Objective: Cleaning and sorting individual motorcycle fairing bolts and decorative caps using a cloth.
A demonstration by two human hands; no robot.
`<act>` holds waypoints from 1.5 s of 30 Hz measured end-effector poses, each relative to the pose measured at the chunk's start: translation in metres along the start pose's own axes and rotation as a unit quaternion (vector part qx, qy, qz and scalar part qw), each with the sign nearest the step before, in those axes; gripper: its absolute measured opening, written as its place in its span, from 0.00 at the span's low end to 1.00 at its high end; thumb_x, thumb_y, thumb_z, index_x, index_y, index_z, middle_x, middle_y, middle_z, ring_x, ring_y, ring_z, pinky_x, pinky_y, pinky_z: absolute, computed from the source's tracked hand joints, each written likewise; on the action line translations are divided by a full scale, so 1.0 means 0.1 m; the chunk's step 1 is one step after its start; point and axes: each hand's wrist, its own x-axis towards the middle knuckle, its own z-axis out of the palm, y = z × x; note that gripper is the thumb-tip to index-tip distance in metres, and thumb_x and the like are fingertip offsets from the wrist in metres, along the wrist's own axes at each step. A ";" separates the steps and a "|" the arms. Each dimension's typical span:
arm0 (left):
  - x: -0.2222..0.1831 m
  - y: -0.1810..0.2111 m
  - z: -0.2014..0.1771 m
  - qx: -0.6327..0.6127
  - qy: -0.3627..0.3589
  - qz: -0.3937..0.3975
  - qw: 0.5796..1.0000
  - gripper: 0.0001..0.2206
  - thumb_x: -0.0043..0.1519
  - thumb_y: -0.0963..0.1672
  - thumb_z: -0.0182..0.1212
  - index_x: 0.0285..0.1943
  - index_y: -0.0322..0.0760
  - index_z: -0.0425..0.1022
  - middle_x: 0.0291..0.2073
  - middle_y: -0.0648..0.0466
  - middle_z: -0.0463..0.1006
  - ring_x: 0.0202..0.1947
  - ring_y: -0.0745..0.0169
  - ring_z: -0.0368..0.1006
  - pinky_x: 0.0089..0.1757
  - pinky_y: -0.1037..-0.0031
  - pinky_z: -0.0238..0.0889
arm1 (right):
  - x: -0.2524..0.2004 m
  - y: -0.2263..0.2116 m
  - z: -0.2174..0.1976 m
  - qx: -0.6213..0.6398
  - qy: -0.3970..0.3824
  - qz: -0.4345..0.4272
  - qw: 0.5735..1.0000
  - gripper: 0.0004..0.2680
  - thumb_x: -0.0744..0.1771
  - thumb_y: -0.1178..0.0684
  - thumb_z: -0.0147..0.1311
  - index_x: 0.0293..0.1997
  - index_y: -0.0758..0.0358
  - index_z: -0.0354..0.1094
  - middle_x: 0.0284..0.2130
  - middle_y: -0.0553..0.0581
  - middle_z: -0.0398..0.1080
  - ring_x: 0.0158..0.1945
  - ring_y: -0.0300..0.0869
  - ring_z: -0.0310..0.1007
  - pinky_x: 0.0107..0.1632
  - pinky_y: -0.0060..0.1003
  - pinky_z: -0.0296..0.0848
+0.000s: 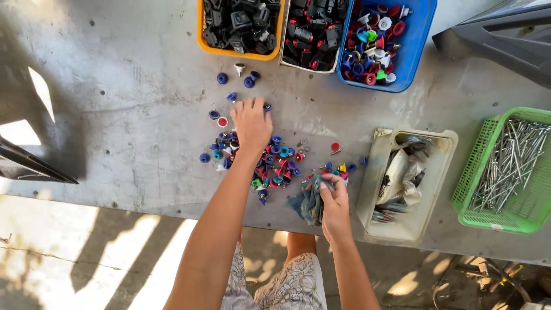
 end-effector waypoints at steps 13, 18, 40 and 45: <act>-1.07 0.93 -2.74 -0.356 -0.008 0.180 0.917 0.17 0.52 0.38 0.70 0.51 0.34 0.77 0.44 0.49 0.81 0.44 0.52 0.76 0.48 0.66 0.69 | -1.53 -1.77 0.64 -0.316 0.048 -0.305 0.897 0.09 0.62 0.66 0.60 0.45 0.69 0.74 0.35 0.55 0.76 0.31 0.39 0.70 0.37 0.31 0.71; -1.39 1.23 -3.78 -0.349 0.032 0.286 0.892 0.14 0.51 0.36 0.66 0.47 0.35 0.75 0.38 0.53 0.81 0.41 0.53 0.75 0.46 0.69 0.67 | -2.11 -2.15 0.78 -0.412 0.052 -0.433 0.800 0.10 0.61 0.67 0.60 0.45 0.70 0.74 0.41 0.57 0.74 0.39 0.45 0.71 0.44 0.37 0.72; -2.72 1.20 -4.69 -0.354 -0.125 0.257 0.891 0.28 0.55 0.37 0.58 0.67 0.38 0.63 0.36 0.44 0.78 0.32 0.43 0.73 0.36 0.60 0.65 | -3.24 -2.65 0.43 -0.468 -0.238 -0.263 0.809 0.03 0.59 0.59 0.61 0.31 0.65 0.75 0.26 0.56 0.81 0.24 0.46 0.74 0.33 0.36 0.75; -2.33 1.19 -5.05 -0.389 -0.078 0.141 0.907 0.23 0.50 0.37 0.71 0.56 0.31 0.71 0.40 0.43 0.85 0.36 0.55 0.83 0.37 0.69 0.75 | -3.55 -3.14 0.51 -0.389 -0.176 -0.224 0.876 0.06 0.60 0.60 0.62 0.36 0.68 0.80 0.25 0.52 0.80 0.26 0.36 0.72 0.34 0.30 0.75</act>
